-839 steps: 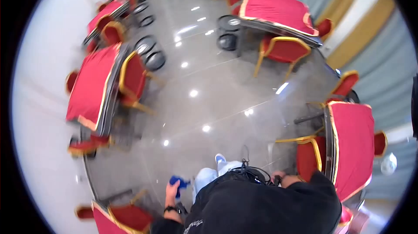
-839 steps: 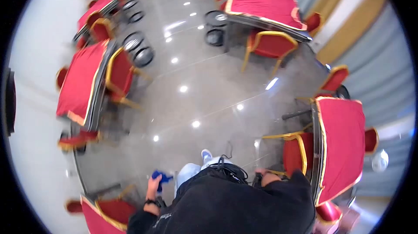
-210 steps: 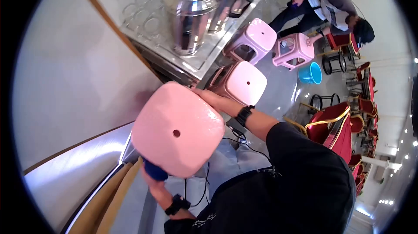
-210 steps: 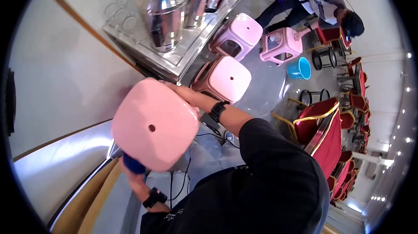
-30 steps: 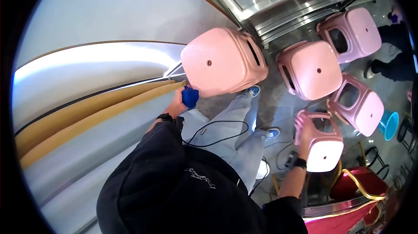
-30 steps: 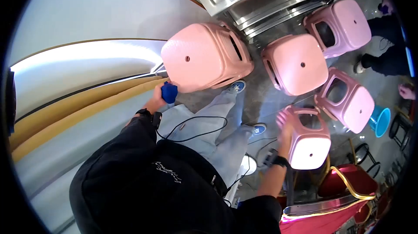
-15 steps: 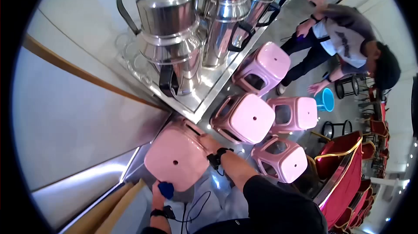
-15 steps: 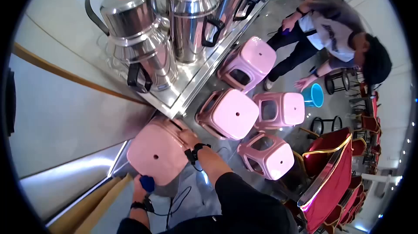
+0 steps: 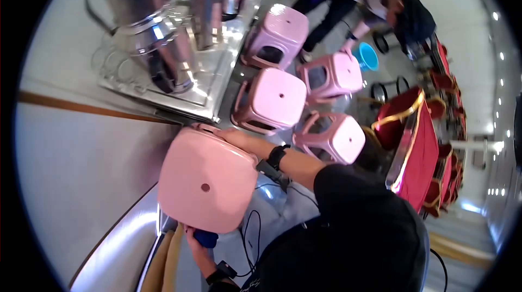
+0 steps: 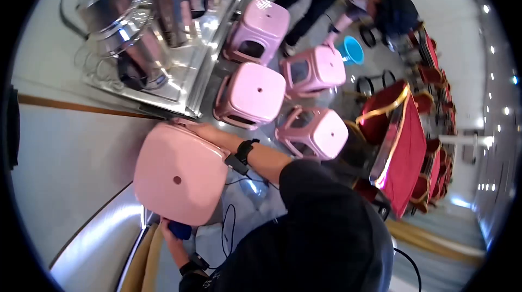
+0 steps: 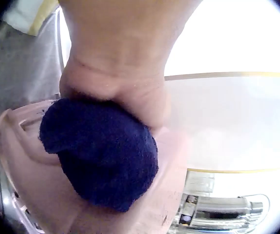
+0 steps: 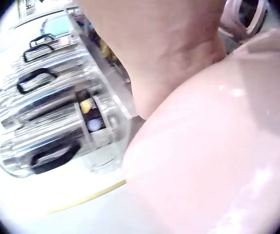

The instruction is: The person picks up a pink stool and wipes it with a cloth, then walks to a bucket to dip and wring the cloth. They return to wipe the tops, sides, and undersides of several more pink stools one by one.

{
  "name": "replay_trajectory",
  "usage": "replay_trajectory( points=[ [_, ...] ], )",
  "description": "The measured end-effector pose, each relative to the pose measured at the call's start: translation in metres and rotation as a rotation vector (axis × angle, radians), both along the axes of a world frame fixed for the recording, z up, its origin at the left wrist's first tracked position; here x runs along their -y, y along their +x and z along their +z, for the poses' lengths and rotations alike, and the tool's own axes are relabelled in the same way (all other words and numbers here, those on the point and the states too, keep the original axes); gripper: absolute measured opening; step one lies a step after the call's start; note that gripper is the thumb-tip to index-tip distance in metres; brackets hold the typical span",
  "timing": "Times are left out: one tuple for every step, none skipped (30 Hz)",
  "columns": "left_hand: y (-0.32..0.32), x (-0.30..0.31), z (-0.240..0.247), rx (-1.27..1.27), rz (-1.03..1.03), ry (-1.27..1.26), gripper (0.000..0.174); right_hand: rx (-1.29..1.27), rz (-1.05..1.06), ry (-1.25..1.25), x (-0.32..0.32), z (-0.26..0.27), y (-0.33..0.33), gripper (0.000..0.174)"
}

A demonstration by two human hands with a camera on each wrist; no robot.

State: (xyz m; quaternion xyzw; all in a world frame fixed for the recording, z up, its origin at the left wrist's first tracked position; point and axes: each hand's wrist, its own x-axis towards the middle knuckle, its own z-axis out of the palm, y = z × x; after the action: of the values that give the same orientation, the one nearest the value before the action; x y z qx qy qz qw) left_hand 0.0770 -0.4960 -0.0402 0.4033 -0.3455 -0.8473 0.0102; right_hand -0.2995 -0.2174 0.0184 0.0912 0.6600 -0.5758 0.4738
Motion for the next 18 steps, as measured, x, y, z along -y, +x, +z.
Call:
replay_trajectory(
  points=[
    [-0.003,-0.003,0.028,0.059,-0.041,-0.052,0.043,-0.032,0.006,-0.004,-0.013,0.013,0.01,0.052],
    [-0.014,-0.006,0.069,0.108,-0.08,-0.111,0.044,-0.072,0.015,-0.011,-0.022,0.029,0.014,0.051],
    [-0.011,0.0,0.097,0.038,-0.21,-0.295,0.044,-0.04,-0.023,-0.12,-0.032,0.068,0.016,0.049],
    [-0.009,0.005,0.13,-0.038,-0.338,-0.481,0.045,-0.036,-0.083,-0.149,-0.045,0.094,0.022,0.049],
    [-0.025,-0.009,0.176,-0.064,-0.286,-0.309,0.051,-0.037,-0.137,-0.178,-0.06,0.114,0.029,0.048],
    [-0.033,-0.023,0.214,-0.003,-0.263,-0.422,0.055,-0.036,-0.189,-0.21,-0.075,0.127,0.038,0.048],
    [-0.041,-0.041,0.251,-0.028,-0.273,-0.428,0.056,-0.06,-0.172,-0.237,-0.095,0.136,0.046,0.055],
    [-0.047,-0.06,0.281,-0.057,-0.279,-0.434,0.057,-0.05,-0.227,-0.288,-0.116,0.148,0.056,0.054],
    [-0.052,-0.081,0.308,-0.092,-0.278,-0.418,0.056,-0.038,-0.283,-0.341,-0.137,0.161,0.069,0.053],
    [-0.057,-0.102,0.331,-0.124,-0.28,-0.403,0.056,-0.024,-0.34,-0.396,-0.158,0.171,0.082,0.052],
    [-0.062,-0.124,0.348,-0.156,-0.281,-0.384,0.055,0.033,-0.426,-0.456,-0.181,0.174,0.093,0.047],
    [-0.067,-0.147,0.361,-0.189,-0.288,-0.386,0.055,-0.016,-0.5,-0.5,-0.208,0.196,0.108,0.046],
    [-0.069,-0.18,0.381,-0.224,-0.33,-0.403,0.055,-0.069,-0.608,-0.561,-0.254,0.234,0.14,0.045],
    [-0.069,-0.207,0.393,-0.251,-0.337,-0.402,0.054,-0.113,-0.682,-0.6,-0.286,0.256,0.162,0.043],
    [-0.073,-0.239,0.402,-0.255,-0.322,-0.426,0.051,-0.19,-0.678,-0.525,-0.317,0.259,0.181,0.043],
    [-0.073,-0.244,0.396,-0.268,-0.401,-0.458,0.056,-0.272,-0.674,-0.447,-0.345,0.261,0.197,0.042],
    [-0.076,-0.256,0.393,-0.287,-0.478,-0.447,0.053,-0.182,-0.781,-0.439,-0.369,0.263,0.212,0.041],
    [-0.084,-0.272,0.391,-0.308,-0.554,-0.434,0.05,-0.195,-0.824,-0.443,-0.395,0.264,0.227,0.04]
  ],
)
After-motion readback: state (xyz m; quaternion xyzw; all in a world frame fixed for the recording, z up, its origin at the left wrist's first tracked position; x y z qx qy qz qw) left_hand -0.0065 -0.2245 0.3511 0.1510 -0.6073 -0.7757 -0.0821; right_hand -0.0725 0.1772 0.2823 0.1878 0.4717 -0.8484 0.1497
